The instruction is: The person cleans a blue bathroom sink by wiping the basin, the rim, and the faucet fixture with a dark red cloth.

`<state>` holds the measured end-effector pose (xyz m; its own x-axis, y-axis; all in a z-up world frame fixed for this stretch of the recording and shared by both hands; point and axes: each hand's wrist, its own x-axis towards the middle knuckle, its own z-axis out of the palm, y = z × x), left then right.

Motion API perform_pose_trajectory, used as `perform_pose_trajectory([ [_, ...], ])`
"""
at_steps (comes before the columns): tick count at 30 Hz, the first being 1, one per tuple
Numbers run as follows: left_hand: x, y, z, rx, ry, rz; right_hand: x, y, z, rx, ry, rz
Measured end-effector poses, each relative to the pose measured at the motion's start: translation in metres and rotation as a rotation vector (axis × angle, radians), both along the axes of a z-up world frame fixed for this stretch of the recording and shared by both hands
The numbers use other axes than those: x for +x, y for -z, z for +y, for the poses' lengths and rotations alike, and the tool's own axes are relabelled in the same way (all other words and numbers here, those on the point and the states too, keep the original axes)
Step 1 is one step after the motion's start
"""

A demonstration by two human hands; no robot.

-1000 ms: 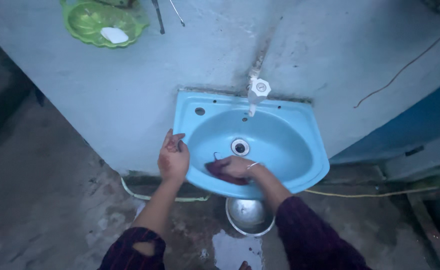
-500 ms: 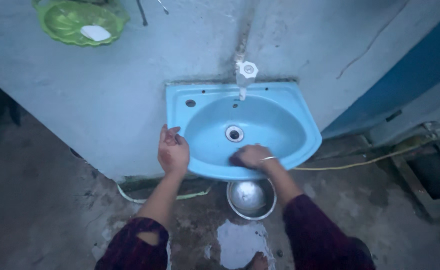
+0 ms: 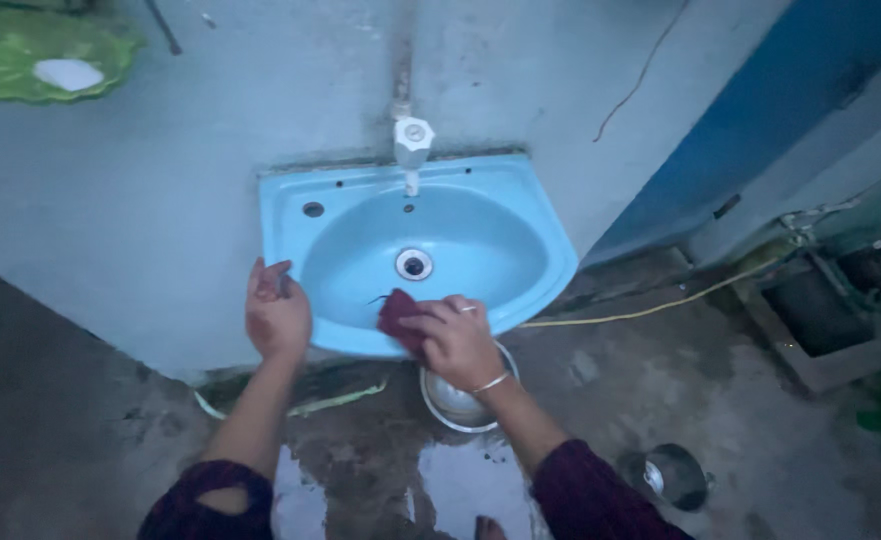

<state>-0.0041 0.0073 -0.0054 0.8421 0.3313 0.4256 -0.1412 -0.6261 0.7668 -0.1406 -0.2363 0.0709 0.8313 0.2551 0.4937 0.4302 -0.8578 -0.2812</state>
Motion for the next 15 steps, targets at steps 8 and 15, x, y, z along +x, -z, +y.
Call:
perform_pose_trajectory([
  [8, -0.015, 0.009, -0.011, 0.469, -0.143, -0.038, 0.023, 0.024, -0.188, -0.03, 0.132, -0.01],
  [15, -0.07, -0.016, -0.089, 0.589, 0.144, -0.128, 0.045, 0.043, -0.222, 0.181, 0.224, -0.07],
])
